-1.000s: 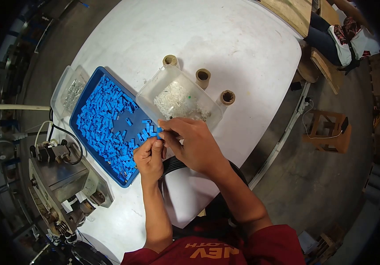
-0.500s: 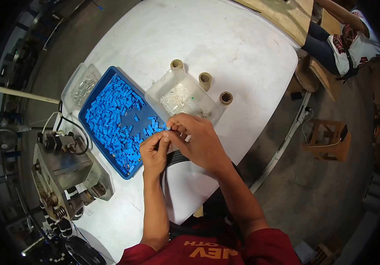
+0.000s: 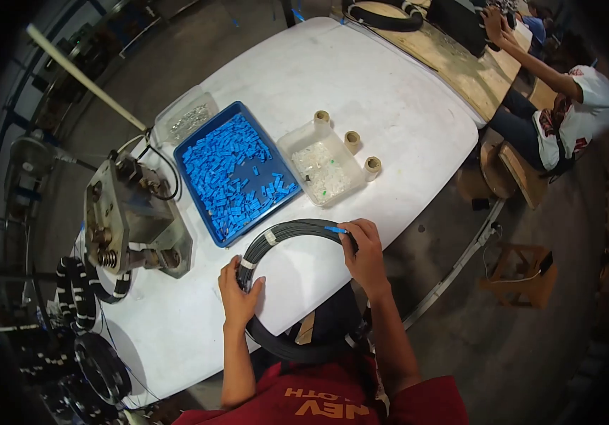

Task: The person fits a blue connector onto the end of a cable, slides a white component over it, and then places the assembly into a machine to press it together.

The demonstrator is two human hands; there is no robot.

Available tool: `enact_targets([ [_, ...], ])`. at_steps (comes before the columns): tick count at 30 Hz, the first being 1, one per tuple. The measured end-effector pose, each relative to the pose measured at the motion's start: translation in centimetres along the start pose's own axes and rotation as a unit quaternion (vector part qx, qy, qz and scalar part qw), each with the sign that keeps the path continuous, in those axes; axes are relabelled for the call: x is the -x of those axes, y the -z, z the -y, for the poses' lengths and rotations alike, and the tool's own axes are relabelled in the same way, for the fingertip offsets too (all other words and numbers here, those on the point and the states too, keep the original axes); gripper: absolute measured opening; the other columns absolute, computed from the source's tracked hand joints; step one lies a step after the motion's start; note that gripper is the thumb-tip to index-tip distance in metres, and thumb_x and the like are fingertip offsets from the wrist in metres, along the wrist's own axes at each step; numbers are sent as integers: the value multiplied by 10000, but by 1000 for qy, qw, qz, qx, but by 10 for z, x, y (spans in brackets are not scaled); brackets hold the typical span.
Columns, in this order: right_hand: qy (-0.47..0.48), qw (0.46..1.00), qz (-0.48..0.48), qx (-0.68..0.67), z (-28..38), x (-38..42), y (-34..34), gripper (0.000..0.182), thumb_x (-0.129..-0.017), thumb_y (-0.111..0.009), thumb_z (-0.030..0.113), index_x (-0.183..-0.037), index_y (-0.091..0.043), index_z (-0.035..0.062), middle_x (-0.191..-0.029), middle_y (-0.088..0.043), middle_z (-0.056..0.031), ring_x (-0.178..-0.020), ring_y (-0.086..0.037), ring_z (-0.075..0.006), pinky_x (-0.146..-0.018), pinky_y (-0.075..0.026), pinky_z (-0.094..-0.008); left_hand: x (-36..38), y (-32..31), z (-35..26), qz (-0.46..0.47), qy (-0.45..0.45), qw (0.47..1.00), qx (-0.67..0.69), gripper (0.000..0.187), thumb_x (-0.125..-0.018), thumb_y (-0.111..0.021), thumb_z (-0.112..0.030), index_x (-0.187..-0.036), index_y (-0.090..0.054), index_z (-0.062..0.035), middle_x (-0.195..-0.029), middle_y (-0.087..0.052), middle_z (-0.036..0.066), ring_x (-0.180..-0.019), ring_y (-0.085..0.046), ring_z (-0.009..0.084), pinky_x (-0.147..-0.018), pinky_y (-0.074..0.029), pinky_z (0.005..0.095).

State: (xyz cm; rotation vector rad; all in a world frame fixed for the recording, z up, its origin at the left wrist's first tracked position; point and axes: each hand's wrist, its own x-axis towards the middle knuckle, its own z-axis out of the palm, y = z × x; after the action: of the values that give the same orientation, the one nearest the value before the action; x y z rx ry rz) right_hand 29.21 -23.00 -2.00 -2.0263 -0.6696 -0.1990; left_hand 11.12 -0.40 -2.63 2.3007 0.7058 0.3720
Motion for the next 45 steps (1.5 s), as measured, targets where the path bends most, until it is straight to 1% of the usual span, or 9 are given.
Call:
enact_targets([
  [5,-66,998,-10,-16,0,1,-10,117,-928,-608,34,-1028,-634,-19,-1001,-668,-194,-889,-656,-388,-791,-520,-426,1,-1,12,-2,-29,999,16,464,-820,-666,-68,-1272,-598,14,-1137,-577,194,-1049,-552,378,-936,-443,443],
  [8,-90,996,9,9,8,6,-12,128,-944,-595,64,-1033,-633,-19,-965,-671,-205,-877,-657,-396,-782,-518,-433,5,1,13,-3,-10,999,33,465,-823,-670,-73,-1275,-597,14,-1139,-577,193,-1050,-551,375,-939,-445,443],
  [10,-42,999,1,25,7,10,-17,130,-943,-600,69,-1032,-630,-21,-952,-669,-210,-861,-659,-399,-772,-516,-440,11,4,16,-10,7,999,43,477,-824,-684,-89,-1282,-596,11,-1142,-578,191,-1052,-550,372,-939,-450,443],
  [21,-64,995,75,-20,60,29,-81,121,-937,-609,74,-1010,-613,-23,-934,-661,-228,-858,-639,-425,-753,-496,-470,70,59,62,-97,119,988,-8,430,-829,-758,-235,-1186,-674,-10,-1065,-628,135,-1023,-582,342,-887,-483,425],
  [28,-9,988,144,-53,109,46,-141,133,-947,-593,97,-1018,-600,-15,-952,-651,-228,-874,-631,-434,-775,-490,-481,108,104,106,-155,189,966,-83,467,-818,-761,-210,-1228,-642,-20,-1035,-617,150,-994,-586,352,-871,-481,438],
  [33,62,987,130,-68,121,50,-176,147,-952,-596,109,-1026,-606,-17,-881,-669,-227,-785,-655,-400,-713,-503,-450,130,111,116,-199,222,948,-111,447,-849,-728,-200,-1250,-620,-36,-1064,-604,158,-998,-578,364,-863,-483,449],
  [35,8,982,178,-64,124,43,-177,141,-941,-596,85,-1036,-596,-19,-931,-661,-240,-860,-643,-428,-768,-497,-475,130,110,116,-209,221,944,-132,418,-871,-715,-205,-1242,-622,-36,-1100,-603,154,-996,-581,356,-834,-499,452],
  [39,-23,975,207,-76,131,34,-175,146,-931,-598,62,-1047,-613,-27,-909,-674,-237,-825,-656,-403,-751,-506,-450,124,112,124,-213,193,952,-103,395,-863,-722,-191,-1210,-631,-26,-1080,-606,150,-970,-582,355,-823,-496,451],
  [45,7,979,194,-68,114,36,-173,127,-926,-596,54,-1022,-606,-29,-911,-672,-229,-845,-653,-402,-776,-502,-453,99,130,137,-165,134,975,-65,381,-836,-741,-169,-1178,-644,-30,-1036,-613,124,-931,-577,344,-815,-493,438],
])
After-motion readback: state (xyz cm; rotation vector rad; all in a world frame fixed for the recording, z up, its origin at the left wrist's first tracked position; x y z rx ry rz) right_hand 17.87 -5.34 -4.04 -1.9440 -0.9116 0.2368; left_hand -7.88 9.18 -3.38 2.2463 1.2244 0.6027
